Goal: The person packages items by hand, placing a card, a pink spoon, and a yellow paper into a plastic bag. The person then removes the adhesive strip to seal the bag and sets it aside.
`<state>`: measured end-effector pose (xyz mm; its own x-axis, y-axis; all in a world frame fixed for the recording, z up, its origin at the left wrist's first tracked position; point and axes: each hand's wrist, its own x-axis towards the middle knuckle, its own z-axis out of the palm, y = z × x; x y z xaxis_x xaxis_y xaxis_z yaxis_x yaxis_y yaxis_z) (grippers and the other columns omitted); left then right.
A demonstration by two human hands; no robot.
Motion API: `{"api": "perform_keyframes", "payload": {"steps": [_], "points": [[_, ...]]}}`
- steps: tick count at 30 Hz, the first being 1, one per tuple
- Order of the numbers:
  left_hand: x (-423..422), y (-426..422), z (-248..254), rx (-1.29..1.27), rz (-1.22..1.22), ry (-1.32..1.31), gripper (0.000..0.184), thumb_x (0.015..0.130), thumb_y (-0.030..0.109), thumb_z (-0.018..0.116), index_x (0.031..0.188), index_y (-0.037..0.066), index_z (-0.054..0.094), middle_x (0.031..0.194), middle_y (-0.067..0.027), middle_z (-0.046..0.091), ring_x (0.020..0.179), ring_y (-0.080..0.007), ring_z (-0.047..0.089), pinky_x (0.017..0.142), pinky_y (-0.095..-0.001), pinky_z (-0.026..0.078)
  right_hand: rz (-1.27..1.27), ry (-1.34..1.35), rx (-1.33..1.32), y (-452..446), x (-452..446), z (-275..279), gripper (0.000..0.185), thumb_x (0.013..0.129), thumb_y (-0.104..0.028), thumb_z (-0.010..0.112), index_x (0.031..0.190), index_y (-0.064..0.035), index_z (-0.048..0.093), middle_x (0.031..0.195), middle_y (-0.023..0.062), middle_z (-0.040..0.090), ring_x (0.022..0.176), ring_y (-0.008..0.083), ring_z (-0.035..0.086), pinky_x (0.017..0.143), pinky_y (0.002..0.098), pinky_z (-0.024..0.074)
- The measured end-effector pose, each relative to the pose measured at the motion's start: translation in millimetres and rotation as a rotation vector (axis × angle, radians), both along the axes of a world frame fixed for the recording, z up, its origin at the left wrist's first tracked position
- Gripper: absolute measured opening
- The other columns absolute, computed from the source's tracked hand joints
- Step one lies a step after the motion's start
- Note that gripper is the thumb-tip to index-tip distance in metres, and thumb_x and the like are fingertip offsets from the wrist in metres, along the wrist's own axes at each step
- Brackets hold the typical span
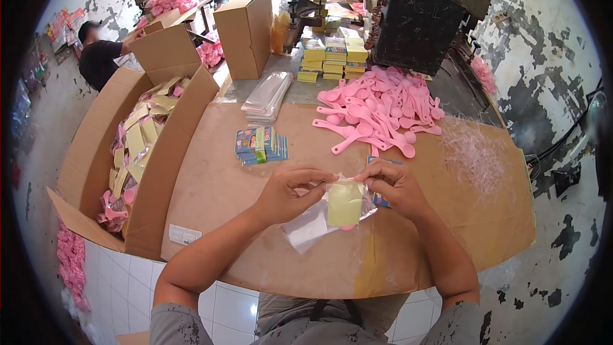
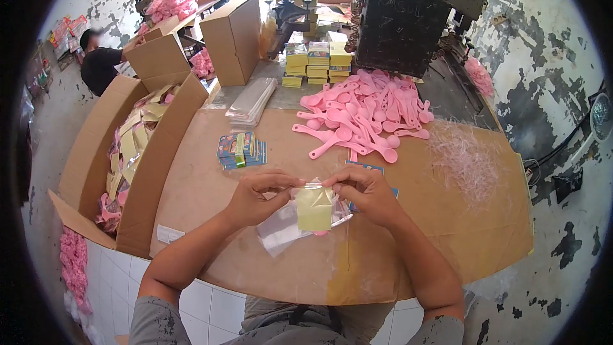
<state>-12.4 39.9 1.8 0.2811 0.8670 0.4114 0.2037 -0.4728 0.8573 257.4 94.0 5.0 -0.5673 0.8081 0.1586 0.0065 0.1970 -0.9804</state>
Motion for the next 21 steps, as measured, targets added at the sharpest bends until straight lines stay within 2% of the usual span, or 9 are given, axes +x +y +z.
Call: {"api": "perform_keyframes", "payload": {"steps": [3,6,12,19,21], "points": [[-2.3,1.6,-9.6,-0.118,-0.059,-0.143,0.021,0.097,0.001,0.068,0.117,0.001,0.076,0.108,-0.0092,0.073,0.099,-0.0133,0.069,0.079,-0.0277,0.06,0.015,-0.017,-0.033,0.3,1.5,3.5,0.014,0.097,-0.004,0.067,0.107,0.0009,0.076,0.096,0.0022,0.071,0.082,0.0071,0.064,0.074,0.0237,0.052],[-2.0,3.8,-14.6,-0.202,-0.045,-0.161,0.019,0.1,0.006,0.068,0.115,-0.001,0.076,0.109,-0.0086,0.072,0.097,-0.0118,0.069,0.076,-0.0272,0.061,0.016,-0.047,0.003,0.4,1.2,-2.1,0.014,0.097,-0.004,0.068,0.107,0.0016,0.075,0.096,0.0031,0.071,0.085,0.008,0.065,0.076,0.024,0.053],[0.8,5.7,-17.3,-0.313,-0.04,-0.197,0.019,0.098,0.008,0.072,0.115,0.0,0.074,0.103,-0.0066,0.076,0.084,-0.0093,0.072,0.072,-0.0236,0.06,0.044,-0.059,-0.048,-0.5,0.5,-1.6,0.016,0.097,-0.002,0.069,0.112,0.003,0.072,0.097,0.0039,0.071,0.09,0.0096,0.068,0.078,0.0253,0.0546],[1.4,6.1,-14.8,-0.396,-0.029,-0.201,0.02,0.098,0.009,0.073,0.116,0.0,0.074,0.098,-0.005,0.077,0.082,-0.0082,0.072,0.072,-0.023,0.06,0.066,-0.041,-0.054,3.8,2.2,-9.5,0.021,0.098,-0.003,0.068,0.118,0.0041,0.068,0.101,0.0041,0.07,0.09,0.0102,0.068,0.078,0.026,0.0545],[3.0,4.6,-8.8,-0.41,-0.018,-0.219,0.02,0.098,0.009,0.073,0.115,0.0,0.074,0.098,-0.005,0.077,0.082,-0.0082,0.072,0.072,-0.0232,0.06,0.011,0.05,-0.064,-0.1,-3.9,-8.8,0.025,0.098,-0.003,0.069,0.122,0.0035,0.066,0.099,0.0039,0.07,0.088,0.0099,0.067,0.078,0.0259,0.0538]]}}
